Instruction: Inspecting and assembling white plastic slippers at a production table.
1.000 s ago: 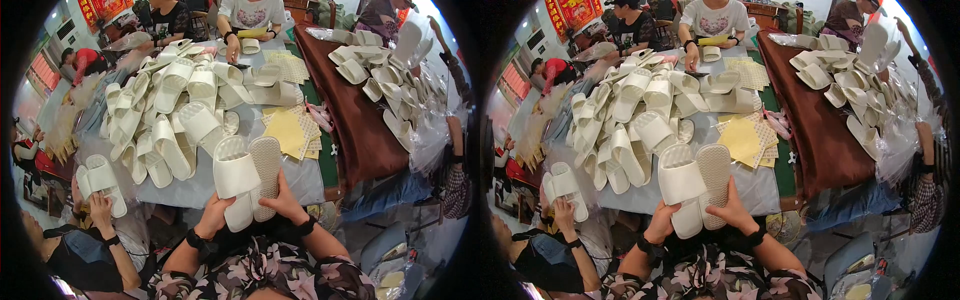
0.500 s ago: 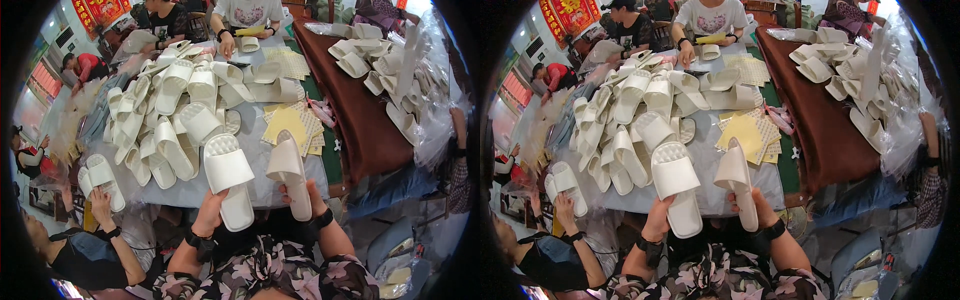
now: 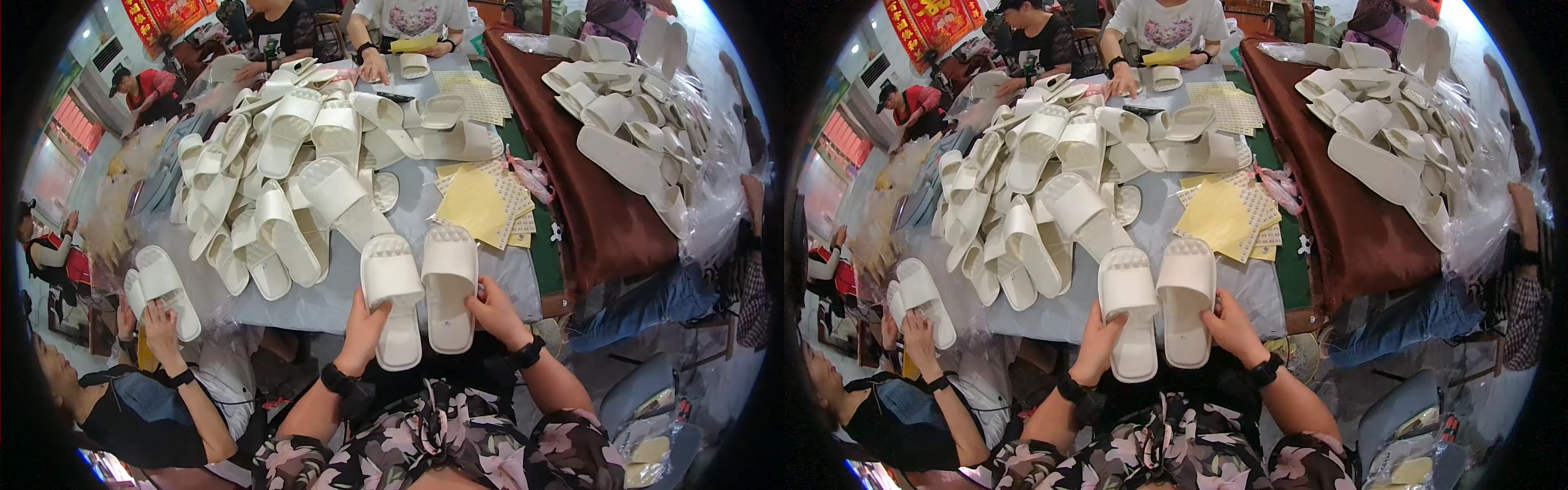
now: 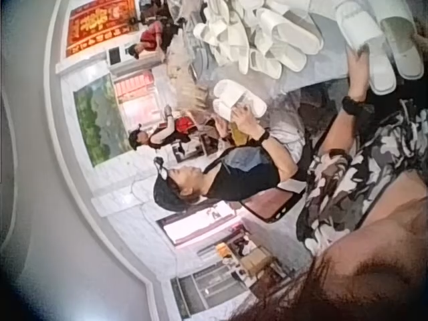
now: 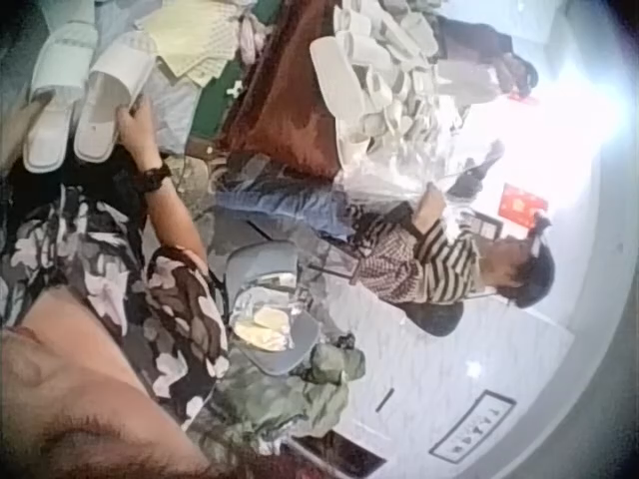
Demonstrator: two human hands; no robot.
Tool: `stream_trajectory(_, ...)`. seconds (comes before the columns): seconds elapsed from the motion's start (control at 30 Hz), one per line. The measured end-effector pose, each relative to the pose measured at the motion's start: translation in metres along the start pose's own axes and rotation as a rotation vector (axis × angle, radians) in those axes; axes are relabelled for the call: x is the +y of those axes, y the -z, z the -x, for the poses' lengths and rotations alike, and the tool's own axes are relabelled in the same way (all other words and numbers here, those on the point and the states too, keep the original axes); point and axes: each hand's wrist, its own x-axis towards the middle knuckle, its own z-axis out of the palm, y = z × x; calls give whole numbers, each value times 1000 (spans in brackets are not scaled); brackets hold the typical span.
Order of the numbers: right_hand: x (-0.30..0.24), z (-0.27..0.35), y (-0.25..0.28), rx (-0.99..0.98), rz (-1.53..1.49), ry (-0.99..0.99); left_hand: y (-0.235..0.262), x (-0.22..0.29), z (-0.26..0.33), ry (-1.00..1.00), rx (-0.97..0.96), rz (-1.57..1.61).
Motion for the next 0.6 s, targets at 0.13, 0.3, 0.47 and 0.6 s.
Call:
stream_trajectory(0.13,-14,-30,-9,65,568,127,4,3,-22,-28,33,-38)
stream_trajectory(0.3,-30,-64,-22,99,709,326,15,19,-60,-201,101,-249)
stream_trajectory(0.47,-30,-74,-18,155,744,319,16,27,-62,-186,46,-357)
stream_trajectory(0.6,-29,-54,-17,224,794,402,19,29,-70,-152,47,-53)
